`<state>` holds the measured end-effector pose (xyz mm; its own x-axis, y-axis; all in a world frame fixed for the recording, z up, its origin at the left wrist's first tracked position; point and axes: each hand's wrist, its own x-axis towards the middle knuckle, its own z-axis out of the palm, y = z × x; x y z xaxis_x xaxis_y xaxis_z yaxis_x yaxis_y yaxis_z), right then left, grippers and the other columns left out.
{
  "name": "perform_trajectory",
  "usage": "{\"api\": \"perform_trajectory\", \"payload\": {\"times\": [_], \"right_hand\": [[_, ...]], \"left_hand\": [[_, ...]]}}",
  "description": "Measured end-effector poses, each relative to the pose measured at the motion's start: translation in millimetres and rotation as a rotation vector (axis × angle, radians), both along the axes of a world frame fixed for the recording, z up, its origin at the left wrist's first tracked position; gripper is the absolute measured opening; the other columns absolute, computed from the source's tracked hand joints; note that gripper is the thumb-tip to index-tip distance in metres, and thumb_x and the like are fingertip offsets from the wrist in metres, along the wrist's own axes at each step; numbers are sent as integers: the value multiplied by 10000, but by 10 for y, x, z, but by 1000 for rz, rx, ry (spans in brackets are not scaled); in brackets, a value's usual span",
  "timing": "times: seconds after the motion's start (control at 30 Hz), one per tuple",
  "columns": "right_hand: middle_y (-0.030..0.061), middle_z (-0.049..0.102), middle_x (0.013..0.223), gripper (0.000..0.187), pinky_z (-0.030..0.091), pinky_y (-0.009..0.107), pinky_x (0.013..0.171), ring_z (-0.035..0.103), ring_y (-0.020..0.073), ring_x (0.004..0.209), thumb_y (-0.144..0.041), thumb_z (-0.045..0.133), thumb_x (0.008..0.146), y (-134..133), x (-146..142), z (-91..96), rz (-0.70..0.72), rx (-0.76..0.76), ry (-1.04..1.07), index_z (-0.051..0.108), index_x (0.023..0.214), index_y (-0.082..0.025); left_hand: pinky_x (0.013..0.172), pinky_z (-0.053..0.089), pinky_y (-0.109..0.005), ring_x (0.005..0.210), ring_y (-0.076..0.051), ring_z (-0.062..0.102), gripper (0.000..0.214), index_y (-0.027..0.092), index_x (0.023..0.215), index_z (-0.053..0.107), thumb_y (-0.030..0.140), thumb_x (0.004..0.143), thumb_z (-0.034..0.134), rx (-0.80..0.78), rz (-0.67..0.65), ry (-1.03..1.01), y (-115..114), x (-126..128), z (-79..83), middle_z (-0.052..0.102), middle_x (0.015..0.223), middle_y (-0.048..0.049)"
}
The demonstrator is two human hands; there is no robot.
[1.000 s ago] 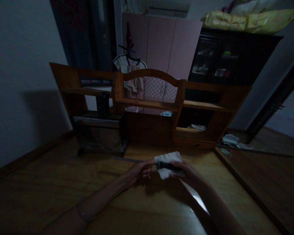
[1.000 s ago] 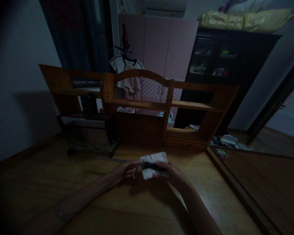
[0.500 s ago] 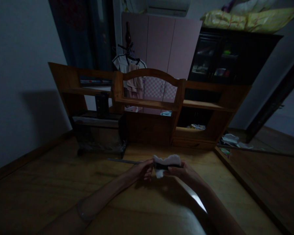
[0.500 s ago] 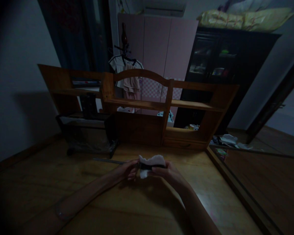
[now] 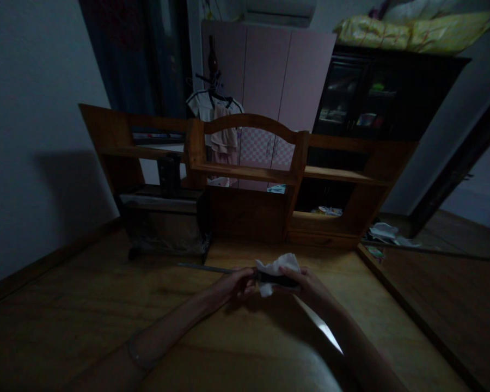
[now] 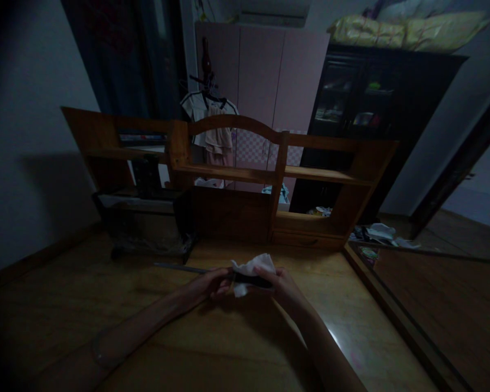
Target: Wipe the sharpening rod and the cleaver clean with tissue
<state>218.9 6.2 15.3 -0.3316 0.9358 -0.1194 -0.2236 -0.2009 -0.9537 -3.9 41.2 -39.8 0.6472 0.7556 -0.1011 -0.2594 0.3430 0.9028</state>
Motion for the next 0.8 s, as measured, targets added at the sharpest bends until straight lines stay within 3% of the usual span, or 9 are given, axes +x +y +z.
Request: {"api": "perform_trajectory", "payload": {"times": [0.23,0.5,0.57,0.67,0.8], "right_hand": [[24,641,668,272,485,257,600,589,161,658,-388,744,690,67,60,9,-197,-86,-8,678,693,-125],[5,606,526,240,366,190,410,518,100,448,-331,738,672,154,237,-27,-355,-97,-84,650,621,-113],[33,662,611,217,445,208,460,588,138,528,-325,734,679,213,309,-71,-413,-105,-50,672,691,-117],[56,718,829,221,560,302,679,665,211,788,-315,716,707,289,364,-126,-471,-100,105,677,840,-143],[82,707,995,261,532,370,868,651,233,954,-294,691,745,294,272,-167,-356,-92,300,649,952,-140]], "left_hand": [[400,161,-225,398,-59,269,366,186,619,393,438,818,568,-50,-33,-9,-42,13,95,316,500,80],[421,141,-230,399,-51,210,389,189,586,370,424,788,604,-81,-13,11,-52,-6,103,282,486,91],[426,176,-233,392,-55,208,402,196,570,355,444,789,584,-90,-44,5,-35,-27,92,270,474,92],[445,238,-238,398,-65,223,413,204,566,345,470,799,559,-75,-59,11,-27,-46,87,262,465,92],[429,202,-226,401,-56,207,391,202,605,351,444,778,605,-53,-22,41,-70,-31,109,274,486,98]]}}
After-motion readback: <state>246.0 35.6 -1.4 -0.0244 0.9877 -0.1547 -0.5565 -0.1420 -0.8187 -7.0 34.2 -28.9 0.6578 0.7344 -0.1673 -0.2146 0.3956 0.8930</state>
